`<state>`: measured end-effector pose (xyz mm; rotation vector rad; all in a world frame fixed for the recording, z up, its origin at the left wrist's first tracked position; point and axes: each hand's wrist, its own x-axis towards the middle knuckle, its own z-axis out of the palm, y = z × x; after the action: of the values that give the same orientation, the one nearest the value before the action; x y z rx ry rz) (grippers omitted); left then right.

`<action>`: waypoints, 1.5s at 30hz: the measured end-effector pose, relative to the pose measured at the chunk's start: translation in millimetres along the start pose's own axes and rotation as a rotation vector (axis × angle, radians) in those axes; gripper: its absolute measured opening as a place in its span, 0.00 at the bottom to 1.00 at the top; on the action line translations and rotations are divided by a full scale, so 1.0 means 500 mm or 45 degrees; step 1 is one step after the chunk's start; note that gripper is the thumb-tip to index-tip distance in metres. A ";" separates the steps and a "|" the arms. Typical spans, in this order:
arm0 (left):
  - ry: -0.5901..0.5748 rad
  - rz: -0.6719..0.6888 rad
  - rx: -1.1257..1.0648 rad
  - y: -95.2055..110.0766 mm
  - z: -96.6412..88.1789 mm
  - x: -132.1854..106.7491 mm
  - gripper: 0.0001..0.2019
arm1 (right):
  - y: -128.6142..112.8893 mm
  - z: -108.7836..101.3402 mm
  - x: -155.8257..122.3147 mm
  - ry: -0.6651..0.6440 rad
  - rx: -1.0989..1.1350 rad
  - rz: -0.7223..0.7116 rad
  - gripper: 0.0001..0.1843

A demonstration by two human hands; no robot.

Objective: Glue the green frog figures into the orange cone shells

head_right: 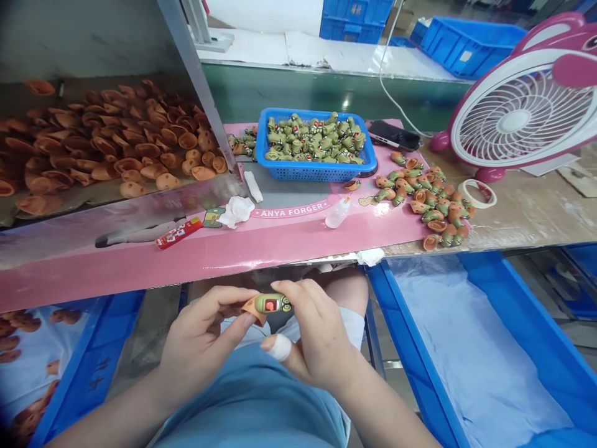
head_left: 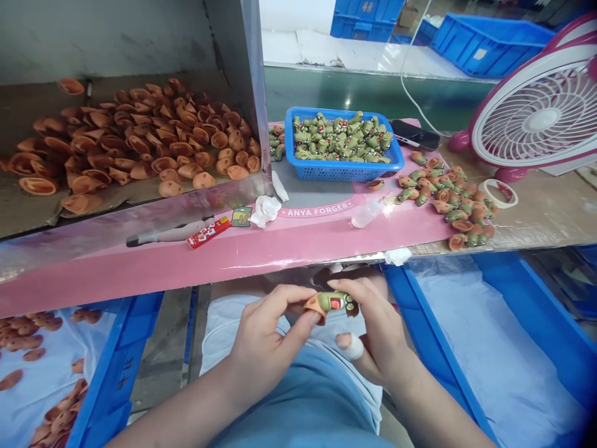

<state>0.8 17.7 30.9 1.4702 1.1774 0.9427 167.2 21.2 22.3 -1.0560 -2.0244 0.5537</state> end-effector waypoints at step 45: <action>-0.093 -0.204 -0.285 -0.020 0.009 0.017 0.05 | 0.002 -0.006 0.025 -0.241 -0.361 -0.115 0.23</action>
<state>4.7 25.2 20.2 1.2037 1.0819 0.8736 165.6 32.2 29.1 -1.1033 -2.3562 0.3351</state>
